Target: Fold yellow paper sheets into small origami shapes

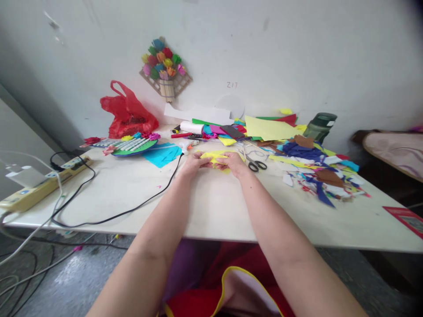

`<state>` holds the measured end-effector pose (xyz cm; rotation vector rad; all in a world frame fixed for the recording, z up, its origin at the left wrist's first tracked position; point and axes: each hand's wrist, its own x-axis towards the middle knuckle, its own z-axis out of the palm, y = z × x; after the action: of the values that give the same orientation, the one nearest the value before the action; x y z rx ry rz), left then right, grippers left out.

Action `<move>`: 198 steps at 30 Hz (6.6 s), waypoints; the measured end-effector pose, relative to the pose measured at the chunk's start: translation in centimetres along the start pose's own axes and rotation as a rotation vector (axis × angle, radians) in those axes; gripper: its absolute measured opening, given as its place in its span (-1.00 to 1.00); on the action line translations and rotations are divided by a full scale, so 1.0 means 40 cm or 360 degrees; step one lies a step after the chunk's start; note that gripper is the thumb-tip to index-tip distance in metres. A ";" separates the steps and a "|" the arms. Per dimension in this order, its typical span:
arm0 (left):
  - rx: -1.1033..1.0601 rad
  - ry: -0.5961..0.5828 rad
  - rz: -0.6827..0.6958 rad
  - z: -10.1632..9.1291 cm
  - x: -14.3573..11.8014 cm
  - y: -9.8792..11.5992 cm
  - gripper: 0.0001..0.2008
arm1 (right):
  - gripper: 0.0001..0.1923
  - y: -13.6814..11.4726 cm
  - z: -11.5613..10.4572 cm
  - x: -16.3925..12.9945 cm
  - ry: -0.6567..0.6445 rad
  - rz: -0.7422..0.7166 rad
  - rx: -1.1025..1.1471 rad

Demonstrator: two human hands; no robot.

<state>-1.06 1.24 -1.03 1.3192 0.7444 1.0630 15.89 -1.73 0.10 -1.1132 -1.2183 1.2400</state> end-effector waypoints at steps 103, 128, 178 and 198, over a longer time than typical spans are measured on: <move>-0.0196 0.0027 -0.0079 0.011 0.003 -0.016 -0.76 | -0.83 0.003 0.021 0.002 0.0123 -0.0271 0.0030; 0.0101 0.0031 0.0000 0.012 -0.006 -0.004 -0.66 | -0.76 0.001 0.014 -0.011 -0.0179 -0.0101 -0.0268; -0.0153 0.0490 0.0018 0.028 0.008 -0.007 -0.66 | -0.80 0.004 0.029 -0.002 0.0067 0.0191 -0.0102; -0.0012 0.0271 0.0022 0.036 -0.006 0.007 -0.66 | -0.79 -0.006 0.036 -0.017 -0.0132 0.0087 -0.0294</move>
<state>0.12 0.45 -0.60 1.2397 0.8577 1.1985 14.49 -2.51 0.41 -1.2467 -1.3953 1.2443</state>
